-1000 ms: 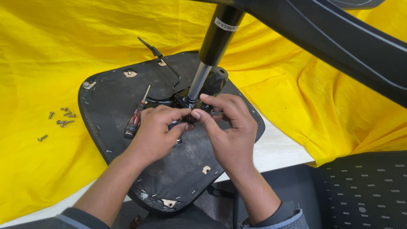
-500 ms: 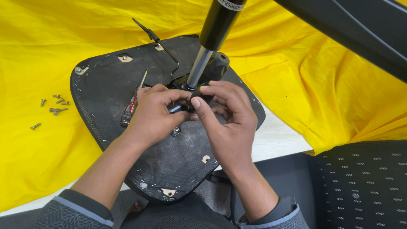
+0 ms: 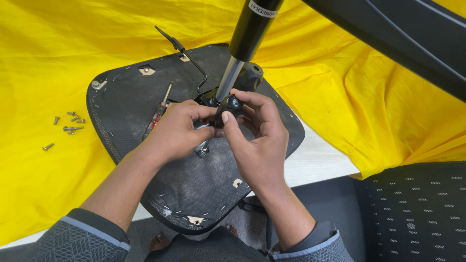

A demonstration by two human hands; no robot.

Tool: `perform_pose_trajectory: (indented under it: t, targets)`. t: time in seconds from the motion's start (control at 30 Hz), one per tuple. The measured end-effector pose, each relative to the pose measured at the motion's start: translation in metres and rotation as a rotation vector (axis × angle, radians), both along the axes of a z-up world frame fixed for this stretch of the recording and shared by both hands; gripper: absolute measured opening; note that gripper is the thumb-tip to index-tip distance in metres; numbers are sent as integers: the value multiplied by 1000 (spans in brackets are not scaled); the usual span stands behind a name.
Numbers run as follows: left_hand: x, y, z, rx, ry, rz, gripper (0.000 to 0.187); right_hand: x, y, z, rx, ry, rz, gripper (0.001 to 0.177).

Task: The person uses a screwdriver to tighten screws into the underside of an overturned office chair seat. They insert and secure multiple screws into pre-drilled holes around the seat base, working methodically from one side to the other.

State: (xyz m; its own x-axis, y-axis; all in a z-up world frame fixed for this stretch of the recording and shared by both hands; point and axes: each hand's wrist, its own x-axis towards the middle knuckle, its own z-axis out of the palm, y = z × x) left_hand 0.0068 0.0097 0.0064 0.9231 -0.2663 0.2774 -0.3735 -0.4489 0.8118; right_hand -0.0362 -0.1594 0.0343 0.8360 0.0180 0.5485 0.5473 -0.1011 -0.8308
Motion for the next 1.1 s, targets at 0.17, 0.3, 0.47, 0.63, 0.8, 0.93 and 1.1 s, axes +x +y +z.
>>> perform_pose_trajectory:
  t: [0.17, 0.3, 0.47, 0.63, 0.8, 0.93, 1.1]
  targets:
    - [-8, -10, 5, 65, -4, 80, 36, 1, -6, 3, -123, -38, -201, 34]
    - [-12, -12, 10, 110, -4, 103, 37, 2, -9, 3, -112, -8, -181, 31]
    - [-15, -9, 10, -147, 70, -87, 40, 0, -8, 2, -119, -80, -119, 33]
    - [-19, -10, 3, -262, 54, 17, 43, 0, -3, 4, -147, -71, -118, 38]
    - [-28, -21, 1, -189, -43, 240, 41, 7, 2, 10, -253, -93, -204, 45]
    - [-30, -27, 4, -221, -82, 257, 41, 11, 5, 12, -301, -119, -245, 38]
    - [-32, -19, 4, -320, -101, 92, 49, 12, 2, 11, -215, -68, -192, 42]
